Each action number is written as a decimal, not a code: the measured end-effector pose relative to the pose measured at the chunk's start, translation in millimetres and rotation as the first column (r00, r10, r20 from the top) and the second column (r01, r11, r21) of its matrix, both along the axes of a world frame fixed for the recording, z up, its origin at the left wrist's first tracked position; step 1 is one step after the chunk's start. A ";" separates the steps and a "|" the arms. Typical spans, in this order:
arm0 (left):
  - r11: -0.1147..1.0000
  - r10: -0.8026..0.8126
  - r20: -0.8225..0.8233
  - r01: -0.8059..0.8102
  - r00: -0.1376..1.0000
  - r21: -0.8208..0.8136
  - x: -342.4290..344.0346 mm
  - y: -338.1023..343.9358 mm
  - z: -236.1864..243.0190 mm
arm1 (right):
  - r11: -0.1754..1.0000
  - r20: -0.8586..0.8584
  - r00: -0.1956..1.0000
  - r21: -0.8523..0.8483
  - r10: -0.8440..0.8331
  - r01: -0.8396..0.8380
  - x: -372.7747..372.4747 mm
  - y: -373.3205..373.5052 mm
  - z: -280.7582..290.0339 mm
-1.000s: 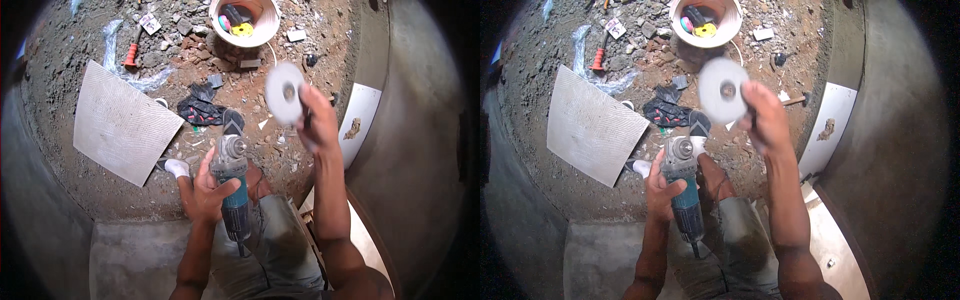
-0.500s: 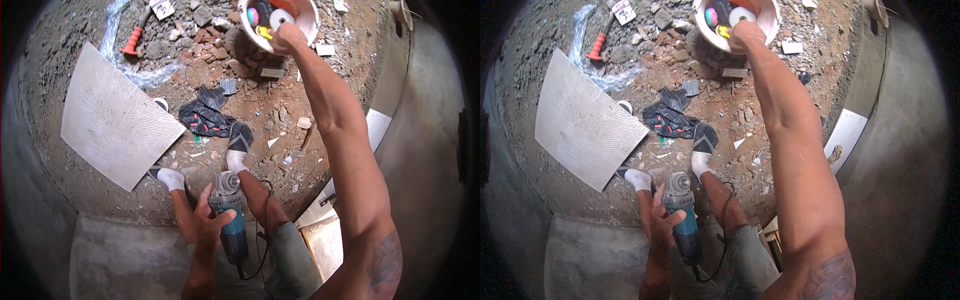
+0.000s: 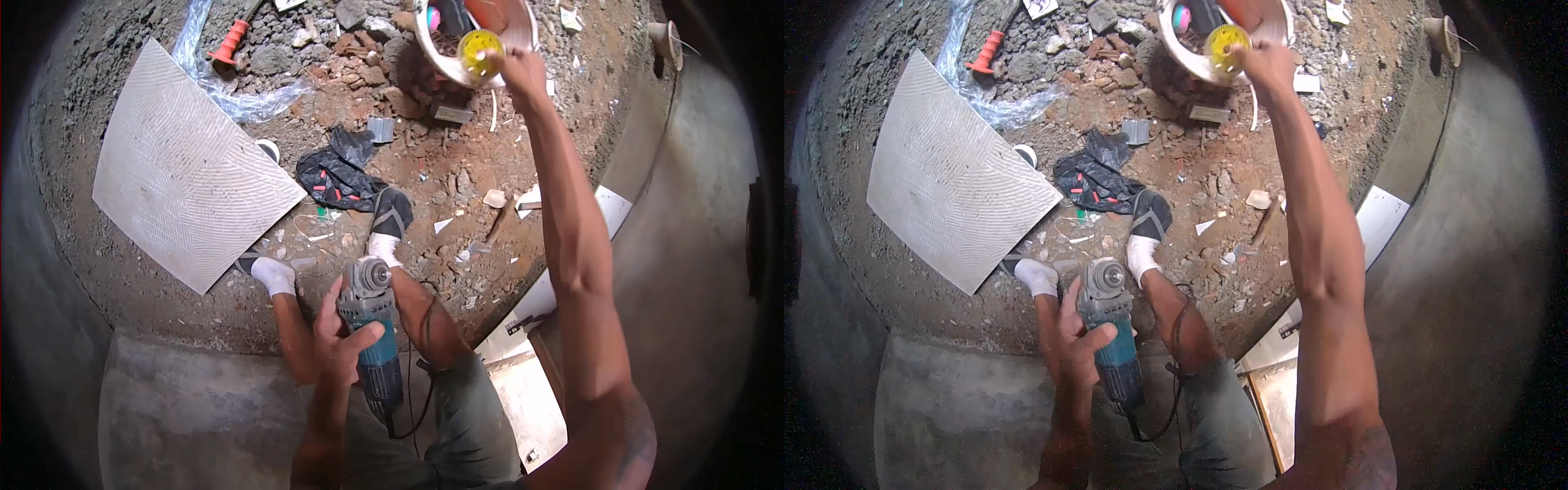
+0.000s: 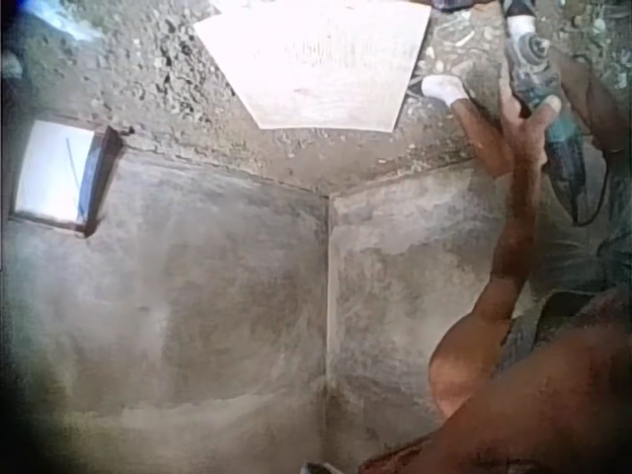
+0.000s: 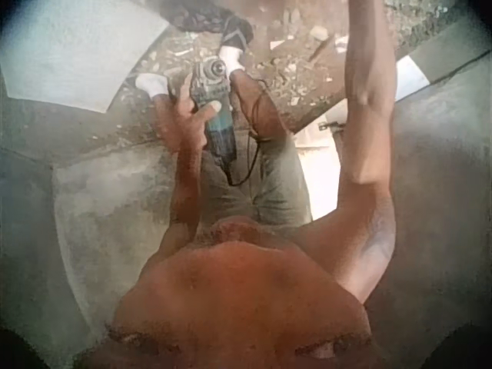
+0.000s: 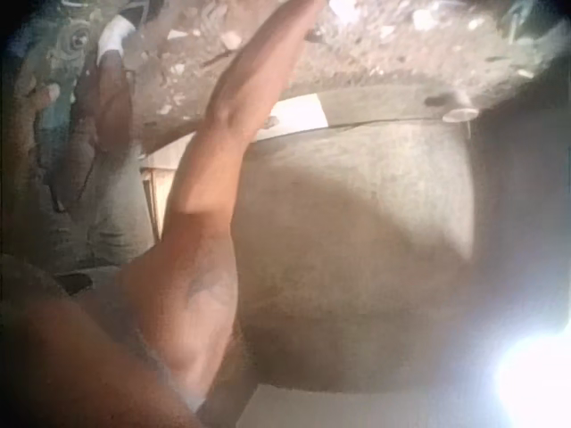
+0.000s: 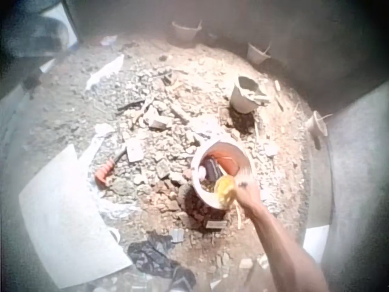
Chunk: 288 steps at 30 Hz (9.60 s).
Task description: The person removes a floor tile, changes the cutting disc on an angle grinder, and cuts the tile with the grinder. The person then lays the tile back onto the ground and taps it into place with a rubber mallet.
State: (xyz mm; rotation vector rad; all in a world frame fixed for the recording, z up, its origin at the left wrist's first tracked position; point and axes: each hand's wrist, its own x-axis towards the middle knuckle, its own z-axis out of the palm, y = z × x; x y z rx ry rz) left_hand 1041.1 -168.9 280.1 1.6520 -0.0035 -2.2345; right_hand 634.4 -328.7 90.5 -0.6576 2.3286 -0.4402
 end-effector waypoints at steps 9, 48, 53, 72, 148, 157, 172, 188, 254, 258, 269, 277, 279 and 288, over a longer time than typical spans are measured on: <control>0.985 -0.059 -0.151 0.033 0.987 -0.170 -18.7 -39.6 16.3 | 0.952 0.795 0.564 0.054 -0.223 0.300 104.3 119.6 186.1; 0.959 -0.150 -0.344 0.052 0.927 -0.278 1.5 -54.4 94.0 | 0.787 -0.012 0.832 -0.319 0.554 -0.528 218.9 121.7 341.7; 0.947 -0.222 -0.299 0.132 0.928 -0.292 7.9 -45.1 91.8 | 0.778 -0.061 0.845 -0.358 0.532 -0.516 229.9 133.1 338.9; 0.936 -0.221 -0.290 0.119 0.931 -0.330 2.4 -35.2 104.8 | 0.918 0.103 0.954 -0.317 0.282 -0.237 234.3 149.2 334.9; 0.972 -0.235 -0.441 0.195 0.866 -0.134 -0.9 -34.5 85.6 | 0.988 0.777 0.629 -0.076 -0.028 0.138 196.5 147.6 327.4; 0.969 -0.241 -0.416 0.192 0.877 -0.157 0.3 -36.4 86.4 | 0.990 0.771 0.635 -0.053 -0.045 0.134 202.3 147.5 331.4; 0.979 -0.203 -0.419 0.180 0.885 -0.096 2.5 -32.2 89.0 | 0.996 0.735 0.673 -0.092 0.080 -0.017 203.4 149.6 327.7; 0.971 -0.240 -0.443 0.220 0.864 -0.096 1.6 -35.8 87.5 | 0.996 0.727 0.681 -0.069 0.090 -0.058 192.7 146.3 324.5; 0.982 -0.051 -0.333 -0.013 0.941 -0.188 20.5 -59.6 106.5 | 0.846 0.280 0.831 -0.396 0.481 -0.356 235.0 106.9 342.6; 0.978 -0.038 -0.345 -0.035 0.938 -0.204 23.7 -61.1 104.2 | 0.863 0.280 0.846 -0.375 0.453 -0.338 238.1 112.9 333.2; 0.985 0.016 -0.427 -0.087 0.904 -0.148 22.7 -62.6 97.8 | 0.752 0.114 0.800 -0.437 0.589 -0.492 238.0 79.8 398.1; 0.981 -0.125 -0.435 0.046 0.892 -0.188 38.5 -50.5 83.7 | 0.549 0.034 0.761 -0.713 0.648 -0.436 239.0 82.8 426.5; 0.986 -0.096 -0.417 0.030 0.904 -0.163 47.6 -43.6 85.7 | 0.635 0.077 0.734 -0.567 0.675 -0.524 232.0 89.4 422.3; 1.000 0.022 -0.449 -0.012 0.893 0.024 60.3 -20.8 117.2 | 0.888 0.231 0.956 -0.456 0.183 -0.060 222.3 126.1 407.1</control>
